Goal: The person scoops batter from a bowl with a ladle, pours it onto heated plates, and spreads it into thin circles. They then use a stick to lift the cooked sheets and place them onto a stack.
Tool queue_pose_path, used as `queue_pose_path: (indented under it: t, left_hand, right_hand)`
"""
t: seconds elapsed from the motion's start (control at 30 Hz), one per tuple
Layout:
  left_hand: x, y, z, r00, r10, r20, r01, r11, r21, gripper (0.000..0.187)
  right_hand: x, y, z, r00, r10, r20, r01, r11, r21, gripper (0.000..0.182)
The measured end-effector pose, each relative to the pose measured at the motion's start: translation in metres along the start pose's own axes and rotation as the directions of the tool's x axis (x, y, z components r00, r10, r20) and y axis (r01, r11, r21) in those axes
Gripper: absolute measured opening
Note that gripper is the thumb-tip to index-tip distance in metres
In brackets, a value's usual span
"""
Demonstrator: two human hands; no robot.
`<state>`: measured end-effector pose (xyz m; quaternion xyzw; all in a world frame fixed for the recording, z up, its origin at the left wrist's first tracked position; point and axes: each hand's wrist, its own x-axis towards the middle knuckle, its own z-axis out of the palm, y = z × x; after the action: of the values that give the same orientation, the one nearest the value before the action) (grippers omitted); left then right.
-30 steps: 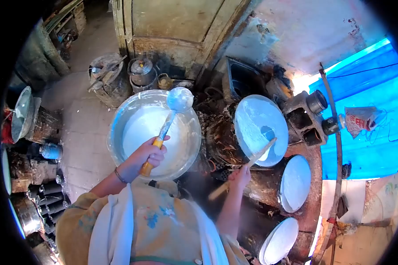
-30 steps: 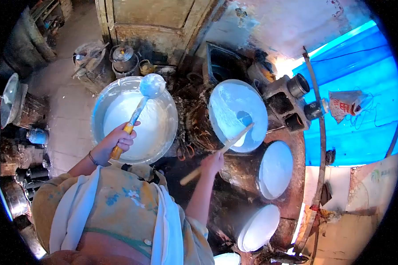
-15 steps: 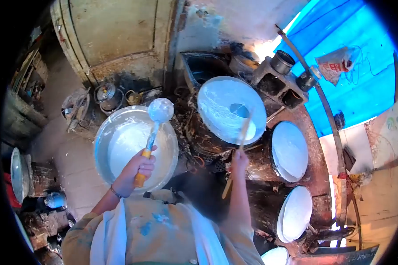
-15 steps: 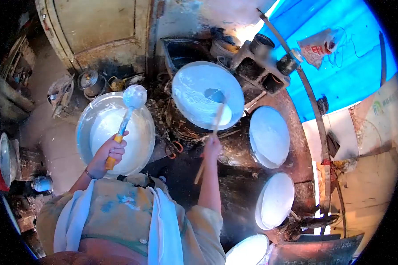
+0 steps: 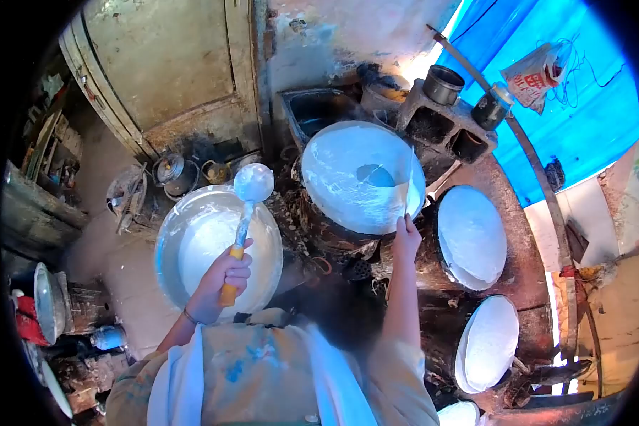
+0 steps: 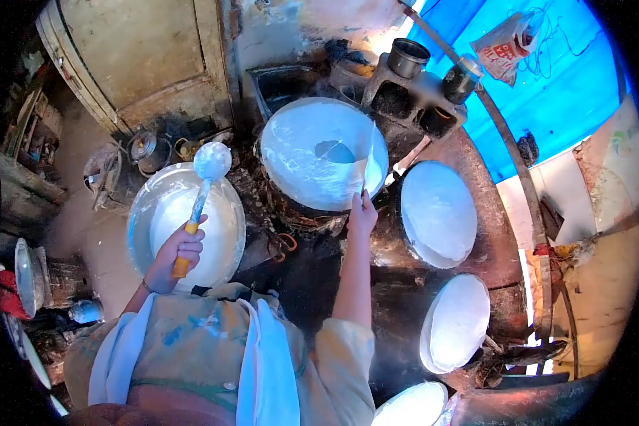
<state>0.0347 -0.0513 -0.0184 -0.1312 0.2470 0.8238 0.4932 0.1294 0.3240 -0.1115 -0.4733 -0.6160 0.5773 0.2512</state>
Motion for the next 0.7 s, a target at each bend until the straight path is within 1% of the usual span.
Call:
queue_pose_path:
  t: [0.03,0.1,0.13,0.17,0.2,0.23,0.3,0.33,0.37,0.4,0.43,0.5,0.53,0.57,0.6,0.63,0.7]
  left_hand:
    - [-0.001,-0.001,0.0,1.0,0.006,-0.002,-0.006,1.0,-0.003,0.045]
    - [0.001,-0.003,-0.001,0.998,0.016,-0.054,-0.012,0.997,0.07,0.038]
    - [0.003,-0.005,0.0,0.998,0.031,-0.049,-0.028,0.998,0.061,0.038]
    - [0.004,-0.006,0.0,0.998,0.015,-0.064,-0.013,1.0,0.025,0.036]
    - [0.005,-0.007,0.001,0.997,-0.008,-0.08,0.007,1.0,-0.008,0.035]
    - [0.01,-0.006,0.0,0.997,-0.003,-0.078,0.002,1.0,-0.007,0.035]
    - [0.018,-0.007,-0.005,0.999,-0.026,-0.036,0.026,1.0,-0.018,0.036]
    - [0.017,-0.008,0.0,0.999,-0.031,-0.042,0.03,0.999,-0.024,0.036]
    - [0.015,-0.007,0.01,0.998,-0.037,-0.052,0.036,0.999,-0.004,0.041]
    - [0.012,-0.005,0.015,0.997,-0.038,-0.06,0.039,0.999,0.014,0.046]
    - [0.009,-0.003,0.017,0.998,-0.028,-0.056,0.029,1.0,0.006,0.046]
    - [0.007,-0.004,0.016,0.999,0.002,-0.039,0.007,0.974,0.226,0.048]
    - [0.008,-0.005,0.015,0.999,0.01,-0.036,-0.002,0.978,0.21,0.048]
    - [0.01,-0.004,0.015,0.999,-0.008,-0.035,0.017,0.968,0.251,0.05]
    - [0.011,-0.001,0.015,0.999,-0.027,-0.037,0.037,0.954,0.297,0.052]
    - [0.015,0.002,0.016,0.999,-0.023,-0.041,0.034,0.955,0.295,0.052]
    - [0.027,0.012,0.022,0.991,-0.107,0.078,0.073,0.931,0.359,0.054]
  right_hand:
    - [-0.001,0.003,-0.002,0.999,-0.042,-0.029,0.046,0.99,0.13,0.039]
    - [-0.033,0.023,0.015,0.981,-0.103,-0.163,0.158,0.911,0.38,0.042]
    - [-0.044,0.031,0.035,0.975,0.12,-0.187,-0.013,0.871,0.49,0.042]
    - [-0.069,0.022,0.055,0.966,0.234,-0.107,-0.156,0.865,0.477,0.041]
    - [-0.074,0.034,0.077,0.981,0.172,-0.09,-0.111,0.876,0.469,0.04]
    - [-0.082,0.016,0.091,0.975,0.221,-0.033,-0.184,0.877,0.444,0.04]
    - [-0.072,0.0,0.093,0.978,0.135,0.161,-0.195,0.869,0.454,0.041]
    - [-0.065,0.002,0.083,0.977,0.126,0.175,-0.195,0.862,0.467,0.042]
    - [-0.054,0.002,0.071,0.975,0.114,0.189,-0.193,0.854,0.483,0.043]
    - [-0.051,-0.001,0.057,0.986,0.148,0.082,-0.169,0.879,0.447,0.043]
    - [-0.045,0.01,0.041,0.986,0.149,0.074,-0.166,0.838,0.52,0.042]
    - [-0.05,0.033,0.031,0.981,0.189,0.029,-0.172,0.8,0.574,0.041]
    - [-0.06,0.031,0.043,0.97,0.24,0.033,-0.218,0.804,0.554,0.031]
    - [-0.078,0.029,0.06,0.955,0.294,0.035,-0.266,0.801,0.536,0.023]
    - [-0.094,0.024,0.074,0.964,0.253,0.075,-0.256,0.822,0.508,0.024]
    - [-0.097,0.016,0.076,0.95,0.245,0.192,-0.311,0.776,0.548,0.025]
    - [-0.069,0.019,0.06,0.954,0.18,0.24,-0.268,0.869,0.416,0.037]
